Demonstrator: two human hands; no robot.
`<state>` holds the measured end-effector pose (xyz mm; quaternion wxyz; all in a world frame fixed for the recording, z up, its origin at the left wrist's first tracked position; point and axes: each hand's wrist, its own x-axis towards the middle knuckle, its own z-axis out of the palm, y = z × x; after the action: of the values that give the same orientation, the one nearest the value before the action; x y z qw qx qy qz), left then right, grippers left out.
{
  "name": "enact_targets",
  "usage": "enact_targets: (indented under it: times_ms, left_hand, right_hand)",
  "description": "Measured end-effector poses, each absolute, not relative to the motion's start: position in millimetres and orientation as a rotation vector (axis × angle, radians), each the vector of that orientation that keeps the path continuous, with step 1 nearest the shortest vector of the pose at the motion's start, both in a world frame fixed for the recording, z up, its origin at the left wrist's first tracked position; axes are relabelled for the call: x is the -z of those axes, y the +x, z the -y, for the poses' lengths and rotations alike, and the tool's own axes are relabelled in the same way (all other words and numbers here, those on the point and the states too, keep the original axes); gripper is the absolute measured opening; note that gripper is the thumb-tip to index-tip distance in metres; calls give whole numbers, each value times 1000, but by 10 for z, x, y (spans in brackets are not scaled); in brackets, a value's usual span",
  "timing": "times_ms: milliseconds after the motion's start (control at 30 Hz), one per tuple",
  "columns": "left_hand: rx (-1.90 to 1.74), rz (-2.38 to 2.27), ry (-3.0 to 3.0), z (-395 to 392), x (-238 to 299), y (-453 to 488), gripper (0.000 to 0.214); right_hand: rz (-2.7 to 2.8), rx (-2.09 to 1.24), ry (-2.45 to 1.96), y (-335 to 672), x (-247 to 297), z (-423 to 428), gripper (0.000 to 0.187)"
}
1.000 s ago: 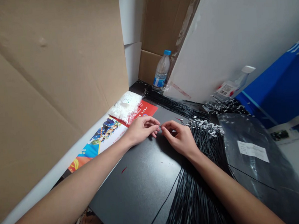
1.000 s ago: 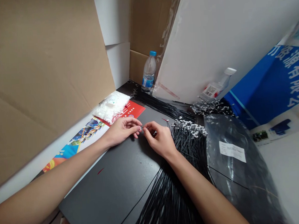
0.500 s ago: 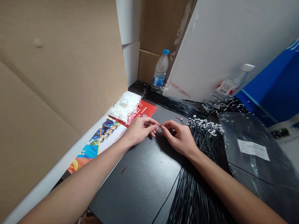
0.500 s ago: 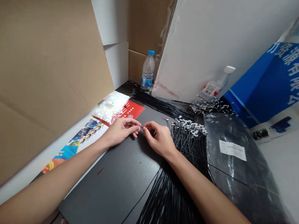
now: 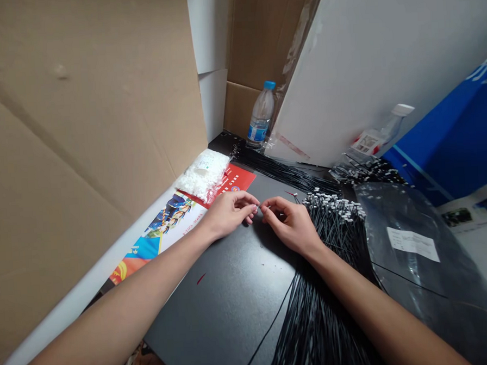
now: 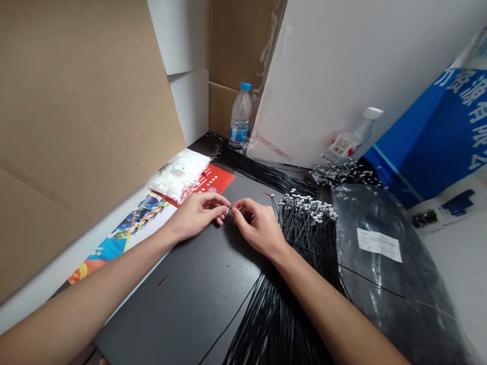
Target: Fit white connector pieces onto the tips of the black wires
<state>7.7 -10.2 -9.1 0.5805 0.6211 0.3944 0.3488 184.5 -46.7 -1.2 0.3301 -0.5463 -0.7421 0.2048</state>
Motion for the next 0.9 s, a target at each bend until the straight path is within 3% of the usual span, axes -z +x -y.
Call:
enact_targets:
  times_ms: [433, 900]
  left_hand:
    - [-802, -946, 1432, 87, 96, 91, 7]
    - [-799, -937, 1402, 86, 100, 99, 5]
  right_hand:
    - [2094, -243, -1456, 1880, 70, 461, 21]
    - [2088, -230, -1469, 1859, 72, 458, 20]
